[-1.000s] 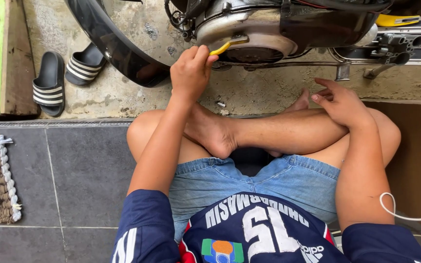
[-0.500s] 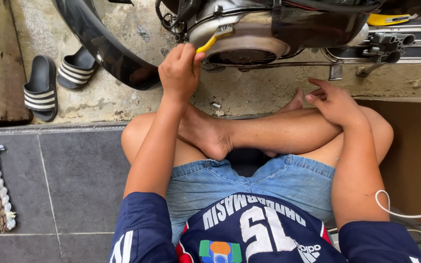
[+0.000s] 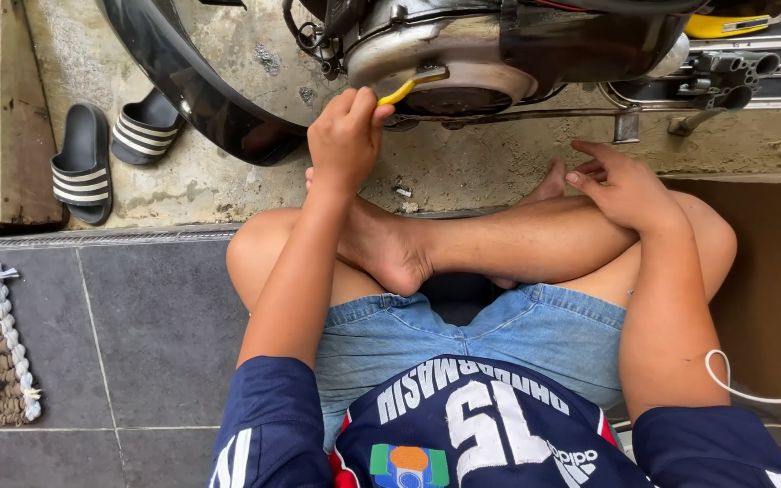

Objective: Cleaning the metal casing of a motorcycle engine using a small brush

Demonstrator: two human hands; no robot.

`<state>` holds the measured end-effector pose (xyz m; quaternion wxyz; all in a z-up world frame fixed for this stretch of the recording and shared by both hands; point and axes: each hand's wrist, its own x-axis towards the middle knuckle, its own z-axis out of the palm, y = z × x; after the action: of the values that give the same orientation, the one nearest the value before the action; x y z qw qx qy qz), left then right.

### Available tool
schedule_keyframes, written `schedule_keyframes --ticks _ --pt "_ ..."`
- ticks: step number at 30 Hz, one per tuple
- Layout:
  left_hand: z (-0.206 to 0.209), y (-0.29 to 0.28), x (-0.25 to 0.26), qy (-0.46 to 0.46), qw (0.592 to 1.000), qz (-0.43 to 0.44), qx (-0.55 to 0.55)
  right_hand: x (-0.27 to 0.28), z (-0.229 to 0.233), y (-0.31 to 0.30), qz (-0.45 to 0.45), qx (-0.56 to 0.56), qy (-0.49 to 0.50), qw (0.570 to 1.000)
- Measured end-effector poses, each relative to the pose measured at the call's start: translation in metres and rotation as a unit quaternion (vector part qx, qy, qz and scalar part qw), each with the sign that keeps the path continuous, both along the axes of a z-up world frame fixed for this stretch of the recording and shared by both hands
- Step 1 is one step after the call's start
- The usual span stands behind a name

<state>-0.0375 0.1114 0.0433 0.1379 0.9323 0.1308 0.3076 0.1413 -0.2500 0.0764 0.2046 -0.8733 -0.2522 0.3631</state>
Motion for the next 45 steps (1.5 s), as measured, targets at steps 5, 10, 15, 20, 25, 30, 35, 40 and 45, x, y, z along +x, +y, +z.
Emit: schedule_keyframes --ticks 5,10,15,20,25,30,35,40,45 --pt "0.000 0.013 -0.012 -0.012 1.000 0.002 0.011 -0.002 0.000 -0.003 0.005 -0.002 -0.007 1.000" --pt "0.008 0.016 -0.014 -0.011 1.000 0.018 0.007 0.000 0.002 0.002 0.010 -0.009 -0.008 1.000" --pt "0.008 0.006 -0.006 -0.006 1.000 0.014 -0.011 0.000 0.000 -0.001 0.014 -0.006 -0.014 1.000" --pt "-0.006 0.004 -0.011 0.010 1.000 0.024 -0.005 -0.001 -0.001 -0.003 0.010 0.000 -0.016 1.000" --pt "0.019 0.004 -0.009 -0.017 0.999 0.023 0.030 -0.001 0.002 0.001 0.013 -0.003 -0.006 1.000" --pt "0.005 0.006 -0.010 0.012 0.999 0.025 0.043 -0.001 0.003 0.000 -0.010 -0.001 0.003 1.000" --pt "0.016 0.004 -0.009 -0.017 0.999 0.029 0.030 -0.001 0.004 0.001 0.009 -0.005 -0.007 1.000" --pt "0.011 0.005 -0.010 -0.007 1.000 0.018 0.024 0.001 0.000 -0.001 0.007 -0.008 -0.008 1.000" --pt "0.017 0.008 -0.010 -0.030 0.999 0.027 0.032 0.000 0.004 0.001 0.004 0.002 -0.003 1.000"
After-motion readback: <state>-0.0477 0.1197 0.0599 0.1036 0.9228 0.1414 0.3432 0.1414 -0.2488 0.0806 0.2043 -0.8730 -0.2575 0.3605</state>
